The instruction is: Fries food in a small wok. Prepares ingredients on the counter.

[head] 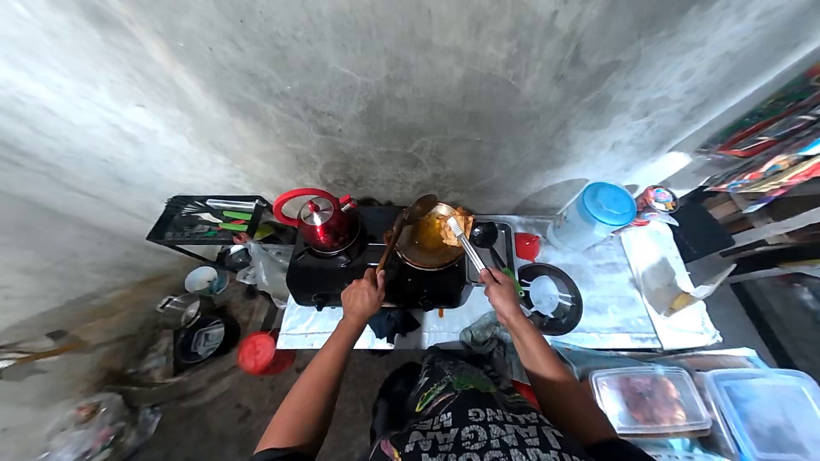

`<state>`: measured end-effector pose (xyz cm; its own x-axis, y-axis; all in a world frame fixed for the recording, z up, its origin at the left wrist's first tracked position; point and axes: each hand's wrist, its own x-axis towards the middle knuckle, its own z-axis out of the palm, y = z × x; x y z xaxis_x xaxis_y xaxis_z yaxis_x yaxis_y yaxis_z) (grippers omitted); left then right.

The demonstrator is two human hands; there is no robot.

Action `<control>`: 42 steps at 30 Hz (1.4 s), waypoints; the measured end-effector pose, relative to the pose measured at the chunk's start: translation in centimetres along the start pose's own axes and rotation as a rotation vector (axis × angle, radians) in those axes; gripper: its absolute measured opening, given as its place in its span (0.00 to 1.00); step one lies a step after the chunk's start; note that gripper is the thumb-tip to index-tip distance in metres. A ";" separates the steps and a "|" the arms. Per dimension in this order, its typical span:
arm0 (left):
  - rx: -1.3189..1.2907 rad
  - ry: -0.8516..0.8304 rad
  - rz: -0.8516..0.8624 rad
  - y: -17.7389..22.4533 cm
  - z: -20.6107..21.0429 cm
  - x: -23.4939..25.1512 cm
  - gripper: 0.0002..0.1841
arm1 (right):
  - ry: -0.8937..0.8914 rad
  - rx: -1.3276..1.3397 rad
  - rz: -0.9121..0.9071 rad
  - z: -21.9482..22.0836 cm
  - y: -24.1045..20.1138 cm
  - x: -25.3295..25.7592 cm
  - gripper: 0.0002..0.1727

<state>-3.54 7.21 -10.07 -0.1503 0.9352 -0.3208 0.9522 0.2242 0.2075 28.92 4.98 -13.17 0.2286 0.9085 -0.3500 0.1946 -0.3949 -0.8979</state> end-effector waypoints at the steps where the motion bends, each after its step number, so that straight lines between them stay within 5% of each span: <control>1: -0.004 -0.011 -0.010 0.0 0.0 -0.1 0.34 | -0.002 -0.001 0.002 0.0 0.0 0.0 0.18; 9: -0.269 -0.126 -0.090 0.3 0.2 -0.1 0.34 | 0.004 0.012 0.009 0.1 0.3 -0.2 0.19; 16: -0.944 -0.159 -0.126 0.4 2.0 0.0 0.26 | 0.013 0.047 0.009 0.0 0.4 -0.2 0.18; 29: -0.281 -0.056 -0.044 -0.6 -0.8 2.8 0.33 | 0.040 0.071 0.019 -0.6 0.6 -0.7 0.19; 42: -0.262 -0.245 -0.006 -1.8 -2.5 3.3 0.34 | 0.048 0.092 0.064 -0.5 0.4 -1.4 0.19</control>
<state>-6.38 10.54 -9.20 -0.0568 0.8472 -0.5282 0.8462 0.3217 0.4249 29.17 3.49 -12.89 0.2836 0.8735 -0.3958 0.0903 -0.4352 -0.8958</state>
